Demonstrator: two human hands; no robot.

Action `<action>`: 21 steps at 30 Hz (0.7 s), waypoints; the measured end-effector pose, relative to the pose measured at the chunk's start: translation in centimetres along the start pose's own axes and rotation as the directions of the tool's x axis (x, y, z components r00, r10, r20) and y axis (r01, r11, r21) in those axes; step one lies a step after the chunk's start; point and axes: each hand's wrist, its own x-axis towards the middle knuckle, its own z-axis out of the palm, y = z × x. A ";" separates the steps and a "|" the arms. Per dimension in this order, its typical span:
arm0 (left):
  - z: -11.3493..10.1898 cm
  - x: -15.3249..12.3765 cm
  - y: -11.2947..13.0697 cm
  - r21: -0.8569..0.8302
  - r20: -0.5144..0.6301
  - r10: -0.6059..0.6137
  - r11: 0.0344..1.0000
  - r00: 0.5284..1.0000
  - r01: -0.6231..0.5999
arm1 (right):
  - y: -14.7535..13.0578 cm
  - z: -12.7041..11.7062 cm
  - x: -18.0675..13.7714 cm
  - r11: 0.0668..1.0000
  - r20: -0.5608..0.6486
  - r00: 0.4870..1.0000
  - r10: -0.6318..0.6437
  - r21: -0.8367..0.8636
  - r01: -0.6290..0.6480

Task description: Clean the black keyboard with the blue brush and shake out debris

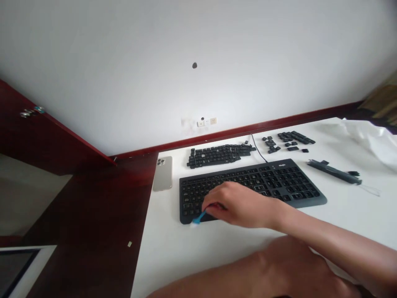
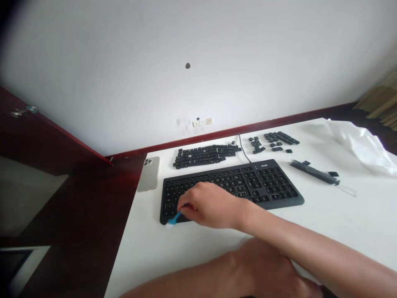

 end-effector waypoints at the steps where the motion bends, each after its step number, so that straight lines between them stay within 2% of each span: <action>1: -0.3 0.0 -0.7 -0.041 0.005 -0.002 0.999 1.000 0.002 | 0.9 -0.3 -1.8 0.997 -0.145 0.986 0.078 -0.014 -0.081; 2: -0.5 -0.1 -1.1 -0.137 0.024 -0.073 0.988 0.997 0.075 | 2.1 -0.6 -4.1 0.983 -0.277 0.946 0.169 -0.020 -0.182; 3: -0.6 -0.3 -1.1 -0.164 0.005 -0.157 0.974 0.988 0.156 | 3.6 -0.7 -6.9 0.954 -0.393 0.878 0.274 -0.003 -0.299; 4: -0.8 -0.4 -1.0 -0.176 -0.023 -0.198 0.966 0.980 0.191 | 5.3 -0.7 -10.0 0.906 -0.516 0.769 0.377 0.033 -0.422; 6: -1.2 -0.6 -0.7 -0.196 -0.069 -0.192 0.965 0.979 0.175 | 8.5 -0.5 -17.0 0.766 -0.705 0.484 0.518 0.130 -0.630; 7: -1.5 -0.5 -0.9 -0.202 -0.087 -0.183 0.966 0.979 0.162 | 9.7 -0.3 -20.5 0.689 -0.756 0.355 0.549 0.170 -0.705; 8: -2.0 -0.5 -1.2 -0.207 -0.109 -0.163 0.968 0.981 0.138 | 10.7 0.0 -23.7 0.613 -0.774 0.258 0.578 0.203 -0.764; 9: -2.6 -0.4 -1.9 -0.192 -0.146 -0.136 0.975 0.980 0.107 | 11.4 0.3 -26.3 0.547 -0.777 0.198 0.597 0.213 -0.810; 10: -3.3 -0.3 -2.7 -0.166 -0.193 -0.117 0.982 0.974 0.086 | 11.7 0.5 -28.4 0.499 -0.782 0.169 0.600 0.201 -0.843; 11: -4.0 -0.4 -3.7 -0.142 -0.246 -0.150 0.983 0.958 0.118 | 11.9 0.7 -29.8 0.477 -0.745 0.206 0.634 0.167 -0.863; 13: -5.4 -0.8 -5.7 -0.121 -0.340 -0.320 0.948 0.885 0.296 | 12.0 1.0 -30.8 0.466 -0.744 0.230 0.628 0.122 -0.876; 15: -6.1 -1.8 -7.0 -0.124 -0.389 -0.523 0.846 0.759 0.519 | 12.2 1.2 -30.2 0.502 -0.775 0.273 0.570 0.066 -0.862; 16: -6.2 -2.5 -7.1 -0.138 -0.393 -0.620 0.770 0.679 0.623 | 12.5 1.2 -29.6 0.521 -0.797 0.294 0.528 0.031 -0.853; 17: -6.1 -3.3 -6.9 -0.153 -0.373 -0.685 0.711 0.626 0.686 | 12.9 1.1 -29.1 0.534 -0.811 0.319 0.490 -0.010 -0.846; 18: -5.8 -4.2 -6.2 -0.156 -0.320 -0.699 0.705 0.640 0.692 | 13.3 1.0 -28.8 0.539 -0.820 0.343 0.457 -0.051 -0.841; 19: -5.5 -5.2 -5.2 -0.153 -0.254 -0.663 0.746 0.704 0.648 | 13.8 1.0 -28.6 0.538 -0.826 0.360 0.433 -0.084 -0.839; 21: -5.1 -7.3 -2.6 -0.183 -0.158 -0.541 0.838 0.826 0.514 | 14.6 0.8 -28.6 0.529 -0.844 0.358 0.399 -0.107 -0.842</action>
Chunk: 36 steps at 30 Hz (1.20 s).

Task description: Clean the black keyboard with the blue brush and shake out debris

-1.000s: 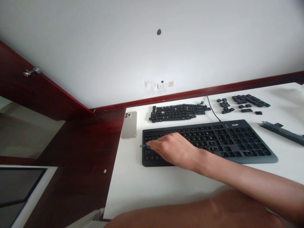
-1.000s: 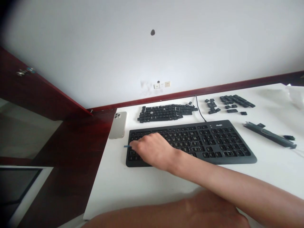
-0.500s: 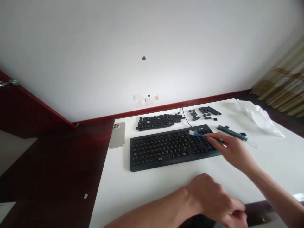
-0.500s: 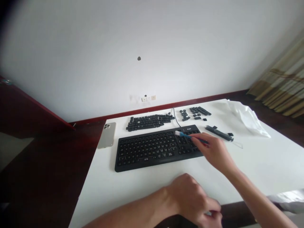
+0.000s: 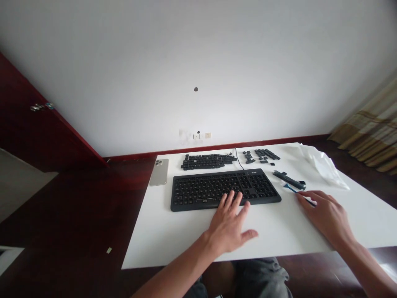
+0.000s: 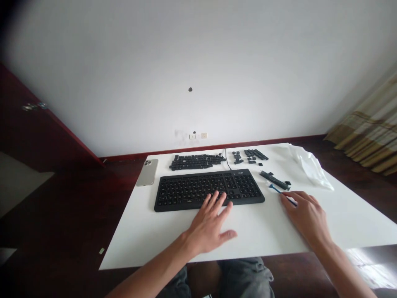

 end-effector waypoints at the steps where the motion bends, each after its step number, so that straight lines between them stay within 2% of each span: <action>1: -0.2 -1.6 0.4 -0.048 0.054 0.078 0.996 0.996 -0.075 | 0.3 0.1 0.1 1.000 -0.004 1.000 0.000 -0.001 0.000; 2: -0.5 -3.1 0.7 -0.097 0.082 0.132 0.988 0.988 -0.124 | 0.5 0.1 0.1 1.000 -0.012 1.000 0.004 -0.001 -0.004; 3: -1.1 -4.4 0.7 -0.126 0.071 0.126 0.985 0.989 -0.117 | 0.6 0.0 0.1 1.000 -0.014 1.000 0.002 -0.005 -0.002; 5: -2.7 -6.3 -0.4 -0.105 -0.033 -0.041 0.994 0.999 0.037 | 0.6 -0.2 0.0 0.999 -0.033 0.999 -0.027 -0.031 0.026; 6: -3.6 -7.0 -1.4 -0.075 -0.105 -0.127 0.990 0.986 0.119 | 0.4 -0.2 0.1 0.998 -0.059 0.997 -0.052 -0.045 0.049; 8: -5.4 -8.0 -4.1 -0.020 -0.299 -0.267 0.962 0.916 0.273 | 0.1 -0.1 0.5 0.992 -0.088 0.990 -0.114 -0.057 0.109; 10: -6.7 -8.7 -7.0 -0.028 -0.467 -0.382 0.908 0.798 0.418 | 0.0 0.3 1.3 0.985 -0.083 0.982 -0.170 -0.041 0.167; 12: -7.5 -9.2 -9.0 -0.120 -0.494 -0.456 0.879 0.740 0.461 | 0.5 0.7 2.3 0.979 -0.029 0.979 -0.203 -0.004 0.203; 14: -7.6 -9.5 -10.0 -0.243 -0.423 -0.512 0.859 0.748 0.451 | 1.3 0.9 3.3 0.980 0.006 0.980 -0.197 0.036 0.196; 17: -7.4 -9.6 -10.1 -0.326 -0.369 -0.516 0.851 0.773 0.412 | 2.6 0.8 4.5 0.983 0.050 0.985 -0.165 0.086 0.161; 21: -7.3 -9.5 -9.8 -0.364 -0.371 -0.505 0.851 0.780 0.378 | 3.5 0.8 5.4 0.985 0.039 0.988 -0.150 0.090 0.146; 26: -7.7 -9.5 -9.7 -0.402 -0.313 -0.450 0.861 0.836 0.313 | 3.9 1.2 5.6 0.990 0.020 0.990 -0.139 0.029 0.138; 28: -7.9 -9.5 -9.6 -0.407 -0.283 -0.442 0.859 0.851 0.310 | 3.3 0.9 5.7 0.988 -0.029 0.988 -0.152 0.014 0.153; 30: -8.1 -9.4 -9.6 -0.411 -0.265 -0.444 0.855 0.856 0.316 | 1.3 0.1 5.8 0.984 -0.111 0.980 -0.167 0.037 0.172; 32: -8.1 -9.3 -9.5 -0.428 -0.256 -0.444 0.849 0.859 0.311 | -2.9 -1.3 5.7 0.975 -0.127 0.979 -0.157 0.137 0.174; 33: -8.0 -9.3 -9.4 -0.439 -0.253 -0.440 0.846 0.862 0.303 | -5.8 -2.1 5.4 0.956 -0.048 0.984 -0.169 0.237 0.175; 34: -7.9 -9.2 -9.3 -0.447 -0.248 -0.436 0.844 0.865 0.297 | -9.3 -2.8 5.0 0.912 0.111 0.967 -0.231 0.371 0.175; 35: -7.7 -9.1 -9.3 -0.452 -0.242 -0.433 0.842 0.868 0.294 | -13.2 -3.6 4.2 0.839 0.300 0.883 -0.362 0.518 0.168; 36: -7.6 -9.0 -9.3 -0.456 -0.235 -0.432 0.840 0.871 0.294 | -17.2 -4.3 3.3 0.739 0.444 0.711 -0.545 0.655 0.157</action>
